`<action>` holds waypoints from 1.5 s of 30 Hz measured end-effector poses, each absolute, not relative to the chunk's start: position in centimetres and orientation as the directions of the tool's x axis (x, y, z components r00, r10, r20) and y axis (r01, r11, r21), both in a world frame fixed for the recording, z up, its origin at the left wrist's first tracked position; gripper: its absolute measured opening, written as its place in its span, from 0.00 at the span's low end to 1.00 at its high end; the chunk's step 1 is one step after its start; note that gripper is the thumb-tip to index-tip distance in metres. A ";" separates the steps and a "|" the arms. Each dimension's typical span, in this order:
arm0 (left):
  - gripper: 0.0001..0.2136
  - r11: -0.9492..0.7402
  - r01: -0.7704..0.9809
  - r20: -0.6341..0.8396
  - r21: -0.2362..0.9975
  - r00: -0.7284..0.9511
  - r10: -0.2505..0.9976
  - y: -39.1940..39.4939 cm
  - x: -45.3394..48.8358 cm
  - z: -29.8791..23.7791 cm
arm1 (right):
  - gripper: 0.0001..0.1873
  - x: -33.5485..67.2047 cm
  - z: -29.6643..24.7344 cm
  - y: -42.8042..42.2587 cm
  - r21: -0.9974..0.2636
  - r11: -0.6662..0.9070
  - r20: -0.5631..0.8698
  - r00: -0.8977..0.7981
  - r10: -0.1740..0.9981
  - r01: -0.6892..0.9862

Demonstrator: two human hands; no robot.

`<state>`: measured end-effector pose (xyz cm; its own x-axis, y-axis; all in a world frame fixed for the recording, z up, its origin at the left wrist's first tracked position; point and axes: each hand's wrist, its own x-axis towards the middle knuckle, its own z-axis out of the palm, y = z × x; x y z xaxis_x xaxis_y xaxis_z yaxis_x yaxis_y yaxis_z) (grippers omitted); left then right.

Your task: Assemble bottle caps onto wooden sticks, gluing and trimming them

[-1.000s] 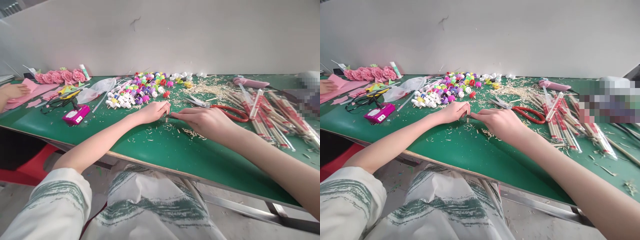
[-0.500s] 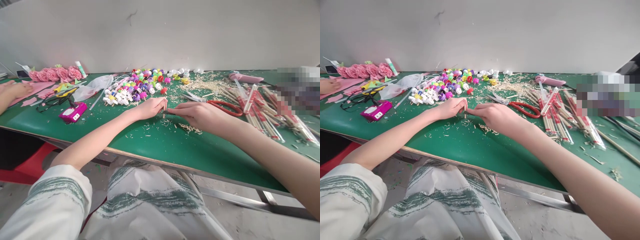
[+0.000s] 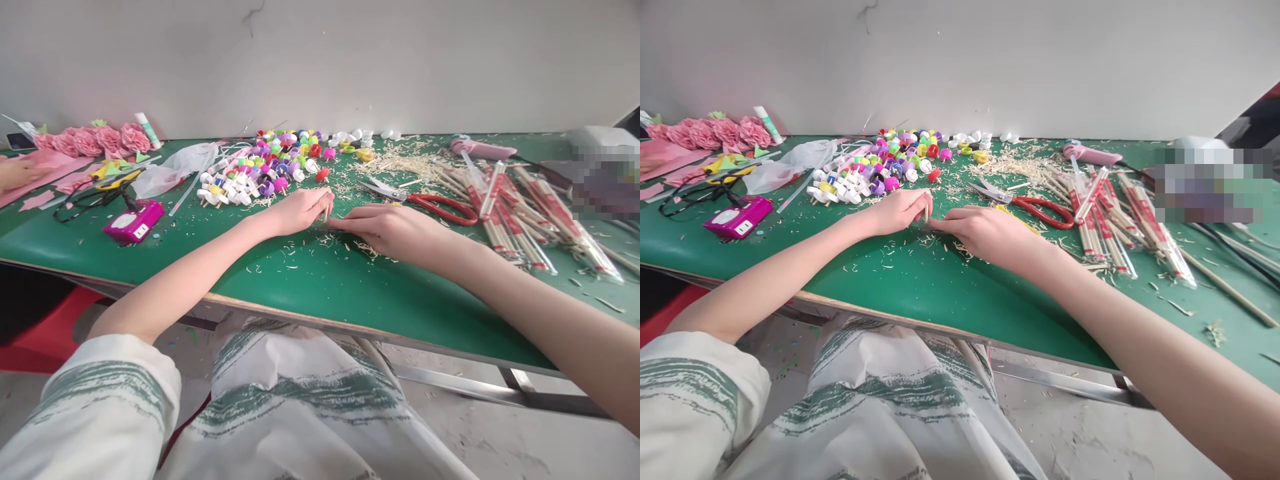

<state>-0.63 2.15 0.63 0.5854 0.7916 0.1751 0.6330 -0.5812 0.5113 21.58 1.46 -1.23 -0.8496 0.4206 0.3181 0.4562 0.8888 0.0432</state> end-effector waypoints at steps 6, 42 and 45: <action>0.18 -0.553 0.647 0.158 0.525 0.565 0.810 2.2 -0.8 0.5 | 0.28 21.8 -1.3 0.6 0.079 0.879 0.398 -0.824 0.405 0.470; 0.18 -0.585 0.610 0.185 0.535 0.592 0.785 2.2 -0.9 0.1 | 0.29 21.4 -1.4 0.9 0.158 0.884 0.361 -0.859 0.363 0.440; 0.18 -0.606 0.593 0.197 0.530 0.609 0.768 2.1 -0.9 0.1 | 0.28 21.4 -1.5 0.8 0.146 0.896 0.342 -0.871 0.353 0.420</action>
<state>-0.86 2.06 0.12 0.6094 0.7681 0.1966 0.5928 -0.6061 0.5303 21.35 0.84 -1.55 -0.8710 0.3527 0.3421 0.4202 0.8955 0.1465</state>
